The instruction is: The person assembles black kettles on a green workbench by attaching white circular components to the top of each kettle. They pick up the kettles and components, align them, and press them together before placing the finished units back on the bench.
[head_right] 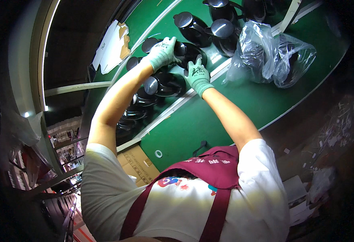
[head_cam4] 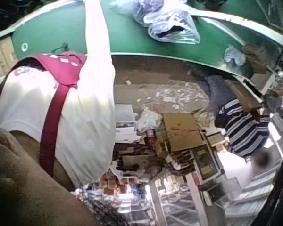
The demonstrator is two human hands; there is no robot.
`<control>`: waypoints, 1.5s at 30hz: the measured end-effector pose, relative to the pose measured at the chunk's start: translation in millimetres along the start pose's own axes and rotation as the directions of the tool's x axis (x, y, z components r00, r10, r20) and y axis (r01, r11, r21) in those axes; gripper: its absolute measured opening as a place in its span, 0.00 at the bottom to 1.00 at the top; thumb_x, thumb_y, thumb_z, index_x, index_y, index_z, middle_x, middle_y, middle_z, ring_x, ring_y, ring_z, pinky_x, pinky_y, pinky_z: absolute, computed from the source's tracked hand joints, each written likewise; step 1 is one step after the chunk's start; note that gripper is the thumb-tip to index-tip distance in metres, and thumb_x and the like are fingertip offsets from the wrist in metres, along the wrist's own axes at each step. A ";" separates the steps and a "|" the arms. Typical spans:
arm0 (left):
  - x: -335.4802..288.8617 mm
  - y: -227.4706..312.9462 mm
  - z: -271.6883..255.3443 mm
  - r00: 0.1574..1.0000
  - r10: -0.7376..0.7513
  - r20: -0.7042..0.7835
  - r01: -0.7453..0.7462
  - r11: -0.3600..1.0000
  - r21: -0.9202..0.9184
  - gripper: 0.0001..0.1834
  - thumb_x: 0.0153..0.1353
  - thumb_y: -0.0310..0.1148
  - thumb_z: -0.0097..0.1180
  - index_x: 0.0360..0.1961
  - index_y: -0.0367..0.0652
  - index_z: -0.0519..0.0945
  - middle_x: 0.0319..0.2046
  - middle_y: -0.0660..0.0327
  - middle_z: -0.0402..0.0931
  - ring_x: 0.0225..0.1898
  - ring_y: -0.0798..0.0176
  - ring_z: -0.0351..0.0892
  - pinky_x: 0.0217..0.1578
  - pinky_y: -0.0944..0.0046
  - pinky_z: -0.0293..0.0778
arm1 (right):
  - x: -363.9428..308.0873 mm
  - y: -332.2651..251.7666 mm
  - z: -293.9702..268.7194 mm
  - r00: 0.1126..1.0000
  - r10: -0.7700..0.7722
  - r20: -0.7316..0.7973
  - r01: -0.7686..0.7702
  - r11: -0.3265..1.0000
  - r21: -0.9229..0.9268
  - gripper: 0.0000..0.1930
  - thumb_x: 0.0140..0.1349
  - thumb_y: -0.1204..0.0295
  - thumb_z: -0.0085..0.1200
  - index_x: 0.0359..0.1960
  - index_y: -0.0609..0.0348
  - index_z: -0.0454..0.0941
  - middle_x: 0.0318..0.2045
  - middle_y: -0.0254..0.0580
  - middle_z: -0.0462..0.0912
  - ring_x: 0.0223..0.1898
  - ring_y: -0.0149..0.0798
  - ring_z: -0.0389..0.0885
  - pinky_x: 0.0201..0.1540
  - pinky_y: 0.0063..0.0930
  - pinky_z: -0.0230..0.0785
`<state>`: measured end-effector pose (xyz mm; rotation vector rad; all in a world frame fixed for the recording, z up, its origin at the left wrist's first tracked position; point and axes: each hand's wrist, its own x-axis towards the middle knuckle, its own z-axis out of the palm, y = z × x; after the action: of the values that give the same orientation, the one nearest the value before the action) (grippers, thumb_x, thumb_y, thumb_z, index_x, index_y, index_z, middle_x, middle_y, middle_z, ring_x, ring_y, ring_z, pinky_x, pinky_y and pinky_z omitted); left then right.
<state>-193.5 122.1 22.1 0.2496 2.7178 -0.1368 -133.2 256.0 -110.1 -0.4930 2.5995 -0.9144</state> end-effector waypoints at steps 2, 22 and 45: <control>1.3 -0.6 -3.6 0.967 0.252 -0.025 -0.249 0.965 0.082 0.46 0.35 0.36 0.76 0.58 0.41 0.68 0.51 0.46 0.71 0.51 0.44 0.76 0.51 0.53 0.75 | 6.9 10.3 1.8 1.000 -0.025 0.012 0.025 1.000 -0.014 0.21 0.61 0.56 0.53 0.50 0.55 0.71 0.64 0.73 0.59 0.49 0.60 0.80 0.48 0.48 0.76; 17.3 -146.2 54.5 0.915 -0.302 -0.266 0.254 0.947 -0.199 0.52 0.34 0.63 0.73 0.57 0.39 0.74 0.53 0.40 0.73 0.56 0.43 0.73 0.58 0.54 0.70 | 3.5 -55.6 -33.2 0.855 -0.411 -0.316 0.451 0.890 0.063 0.31 0.57 0.58 0.58 0.60 0.58 0.66 0.63 0.57 0.63 0.59 0.57 0.69 0.60 0.46 0.65; -11.3 -65.8 21.8 0.962 -0.265 -0.063 0.255 0.958 -0.127 0.48 0.35 0.51 0.78 0.57 0.44 0.70 0.52 0.48 0.70 0.54 0.46 0.74 0.53 0.52 0.73 | 26.8 -27.1 57.4 0.995 -0.056 -0.089 0.069 0.985 0.159 0.24 0.58 0.51 0.58 0.51 0.50 0.75 0.63 0.64 0.62 0.53 0.62 0.75 0.53 0.49 0.72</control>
<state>-187.7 53.0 10.6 -0.1417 2.8141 -0.0412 -126.9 194.3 -140.0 -0.5043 2.5677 -1.1804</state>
